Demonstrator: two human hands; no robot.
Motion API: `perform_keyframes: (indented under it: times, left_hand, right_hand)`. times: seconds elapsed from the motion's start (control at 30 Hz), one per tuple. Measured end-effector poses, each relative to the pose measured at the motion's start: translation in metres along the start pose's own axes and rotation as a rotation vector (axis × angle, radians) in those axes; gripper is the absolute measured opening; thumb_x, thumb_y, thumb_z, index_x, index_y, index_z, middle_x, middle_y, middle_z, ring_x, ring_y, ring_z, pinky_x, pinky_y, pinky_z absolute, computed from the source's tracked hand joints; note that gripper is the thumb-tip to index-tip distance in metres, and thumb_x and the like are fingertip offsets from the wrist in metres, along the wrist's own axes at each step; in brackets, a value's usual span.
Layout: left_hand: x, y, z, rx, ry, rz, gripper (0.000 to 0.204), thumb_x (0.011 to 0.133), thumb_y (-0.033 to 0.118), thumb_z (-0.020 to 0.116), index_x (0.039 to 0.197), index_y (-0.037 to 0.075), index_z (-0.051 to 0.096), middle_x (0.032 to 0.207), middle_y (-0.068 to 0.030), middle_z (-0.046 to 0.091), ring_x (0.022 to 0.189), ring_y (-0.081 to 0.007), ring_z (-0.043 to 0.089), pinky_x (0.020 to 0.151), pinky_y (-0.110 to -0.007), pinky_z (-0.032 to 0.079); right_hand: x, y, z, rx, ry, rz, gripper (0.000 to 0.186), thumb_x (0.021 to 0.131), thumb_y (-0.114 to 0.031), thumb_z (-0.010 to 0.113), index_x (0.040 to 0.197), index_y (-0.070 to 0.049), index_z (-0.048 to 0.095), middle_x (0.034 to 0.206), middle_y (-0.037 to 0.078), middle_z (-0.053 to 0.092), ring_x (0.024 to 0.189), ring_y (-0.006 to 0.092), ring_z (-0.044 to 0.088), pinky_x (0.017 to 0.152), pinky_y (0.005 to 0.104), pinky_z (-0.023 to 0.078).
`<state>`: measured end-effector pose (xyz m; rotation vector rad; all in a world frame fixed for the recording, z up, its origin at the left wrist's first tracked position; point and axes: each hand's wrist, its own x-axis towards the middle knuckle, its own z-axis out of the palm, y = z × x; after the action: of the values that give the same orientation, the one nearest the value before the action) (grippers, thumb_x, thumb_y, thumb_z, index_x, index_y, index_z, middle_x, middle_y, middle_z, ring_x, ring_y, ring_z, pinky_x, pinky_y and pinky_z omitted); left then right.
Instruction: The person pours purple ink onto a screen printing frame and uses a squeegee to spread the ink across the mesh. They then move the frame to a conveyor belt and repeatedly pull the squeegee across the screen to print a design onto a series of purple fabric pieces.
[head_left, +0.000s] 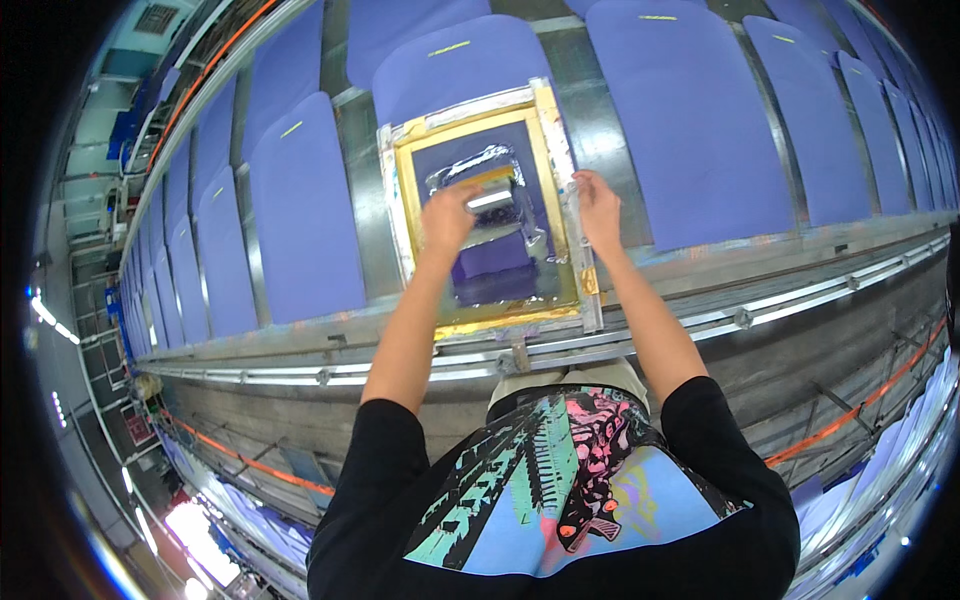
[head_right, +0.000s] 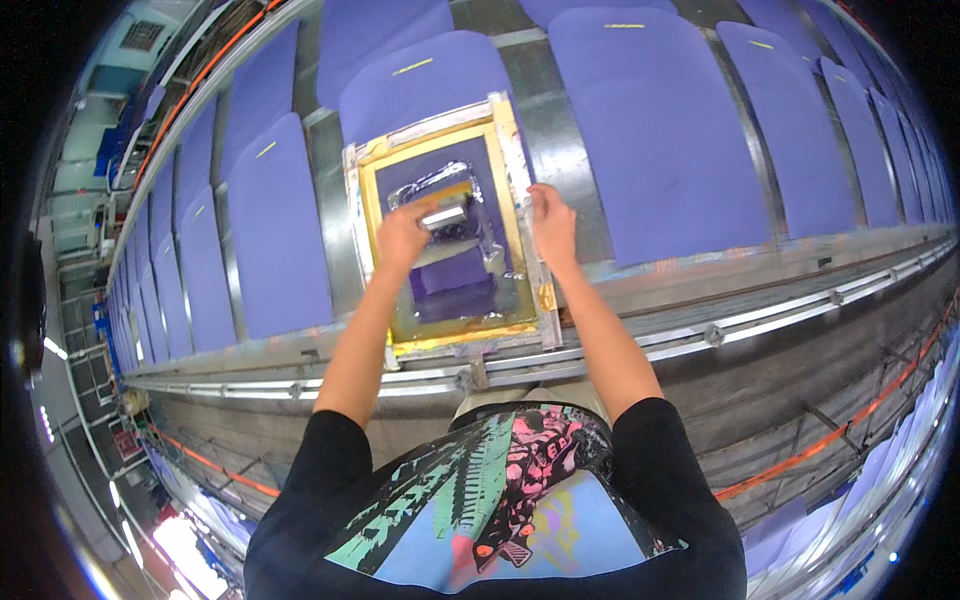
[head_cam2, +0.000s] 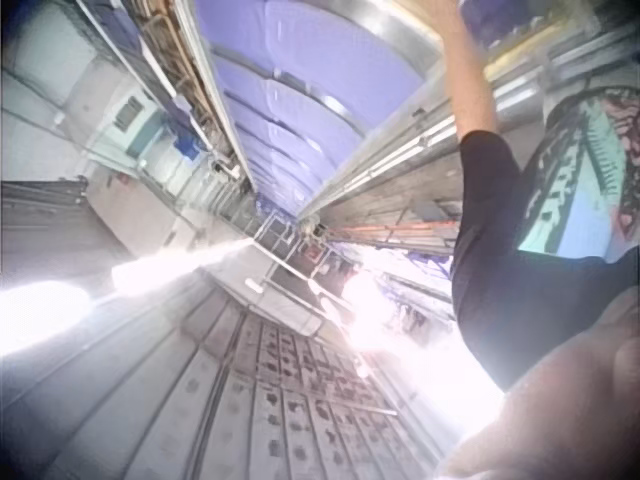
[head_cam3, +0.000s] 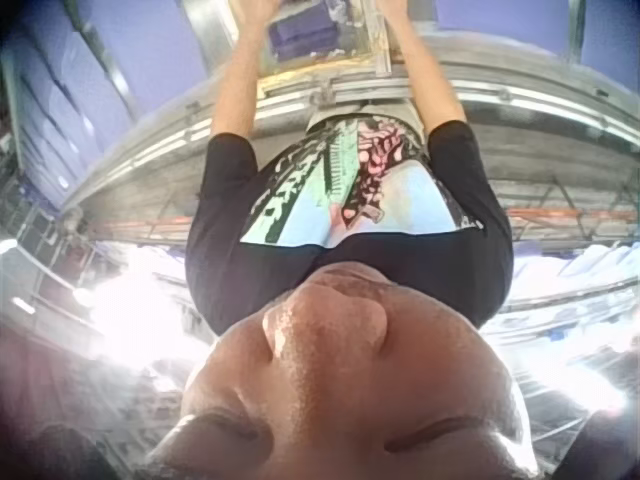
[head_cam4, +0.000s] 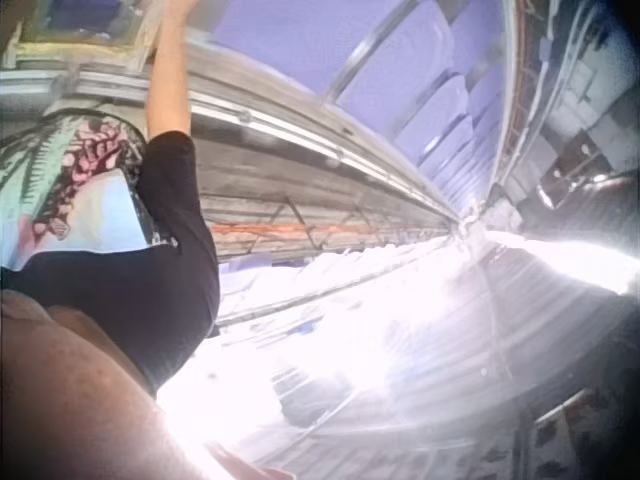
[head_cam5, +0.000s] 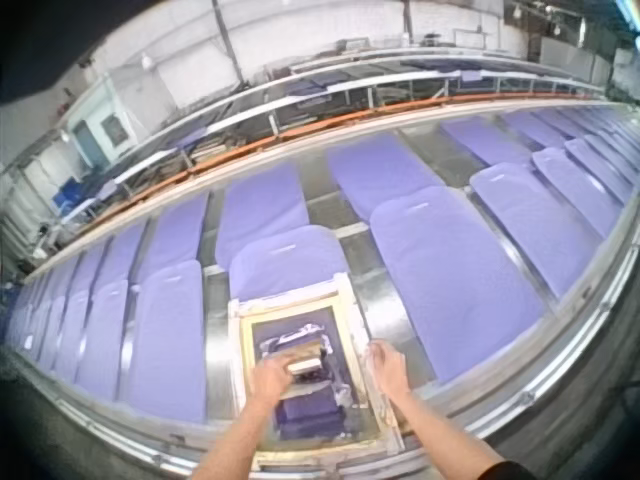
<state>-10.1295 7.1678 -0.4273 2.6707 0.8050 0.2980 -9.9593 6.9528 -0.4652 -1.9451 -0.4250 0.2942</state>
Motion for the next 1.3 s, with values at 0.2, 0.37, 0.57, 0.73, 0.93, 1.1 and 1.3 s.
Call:
perform_keyframes:
  times: [0.2, 0.37, 0.57, 0.73, 0.93, 1.1, 1.3]
  left_hand:
    - [-0.114, 0.033, 0.001, -0.056, 0.016, 0.071, 0.046, 0.077, -0.007, 0.065, 0.111, 0.019, 0.08, 0.121, -0.0008, 0.076, 0.108, -0.0277, 0.072, 0.086, -0.04, 0.06]
    - [-0.137, 0.019, -0.015, -0.154, 0.04, 0.166, 0.053, 0.077, -0.006, 0.067, 0.124, 0.017, 0.075, 0.13, -0.0023, 0.072, 0.119, -0.0311, 0.068, 0.098, -0.04, 0.056]
    - [-0.168, -0.055, -0.087, -0.185, 0.067, 0.117, 0.055, 0.075, -0.006, 0.067, 0.125, 0.015, 0.074, 0.13, -0.0039, 0.072, 0.12, -0.0306, 0.067, 0.099, -0.041, 0.055]
    - [-0.208, -0.203, -0.161, -0.154, 0.03, 0.03, 0.053, 0.074, -0.007, 0.065, 0.121, 0.014, 0.076, 0.127, -0.0045, 0.073, 0.116, -0.0288, 0.068, 0.094, -0.041, 0.057]
    - [-0.235, -0.326, -0.189, -0.128, 0.005, 0.029, 0.052, 0.074, -0.004, 0.065, 0.121, 0.016, 0.076, 0.13, -0.0018, 0.073, 0.121, -0.0291, 0.067, 0.096, -0.042, 0.053]
    - [-0.268, -0.361, -0.207, -0.118, 0.007, 0.019, 0.054, 0.074, -0.006, 0.065, 0.122, 0.016, 0.076, 0.132, -0.0027, 0.072, 0.123, -0.0303, 0.067, 0.099, -0.044, 0.052]
    - [-0.283, -0.374, -0.2, -0.016, -0.04, 0.113, 0.054, 0.073, -0.007, 0.066, 0.119, 0.019, 0.077, 0.131, -0.0027, 0.073, 0.12, -0.0283, 0.069, 0.101, -0.042, 0.052]
  right_hand:
    - [0.01, 0.019, 0.0, 0.02, -0.032, 0.016, 0.021, 0.104, -0.022, 0.062, 0.114, -0.007, 0.073, 0.072, 0.005, 0.064, 0.059, 0.0124, 0.055, 0.059, 0.0324, 0.047]
    - [0.021, -0.016, 0.003, 0.0, 0.05, -0.133, 0.018, 0.104, -0.02, 0.06, 0.112, -0.009, 0.072, 0.072, 0.013, 0.063, 0.063, 0.0221, 0.056, 0.065, 0.0393, 0.047]
    - [-0.041, -0.107, 0.091, 0.057, -0.009, -0.074, 0.019, 0.106, -0.022, 0.058, 0.114, -0.01, 0.071, 0.065, 0.005, 0.051, 0.061, 0.0144, 0.046, 0.06, 0.0358, 0.04]
    - [-0.12, -0.151, 0.25, 0.127, -0.058, -0.051, 0.018, 0.106, -0.022, 0.057, 0.115, -0.01, 0.069, 0.063, 0.004, 0.048, 0.059, 0.0132, 0.043, 0.057, 0.0344, 0.038]
    - [-0.175, -0.181, 0.356, 0.126, -0.067, -0.018, 0.017, 0.107, -0.019, 0.056, 0.115, -0.009, 0.067, 0.064, 0.01, 0.047, 0.057, 0.0175, 0.044, 0.058, 0.0379, 0.04]
    - [-0.189, -0.187, 0.39, 0.082, -0.01, -0.069, 0.018, 0.107, -0.019, 0.055, 0.115, -0.009, 0.067, 0.066, 0.017, 0.054, 0.057, 0.0296, 0.052, 0.061, 0.044, 0.044]
    - [-0.177, -0.175, 0.397, -0.003, -0.003, -0.004, 0.019, 0.106, -0.02, 0.056, 0.114, -0.008, 0.068, 0.068, 0.016, 0.056, 0.06, 0.0293, 0.056, 0.063, 0.0436, 0.045]
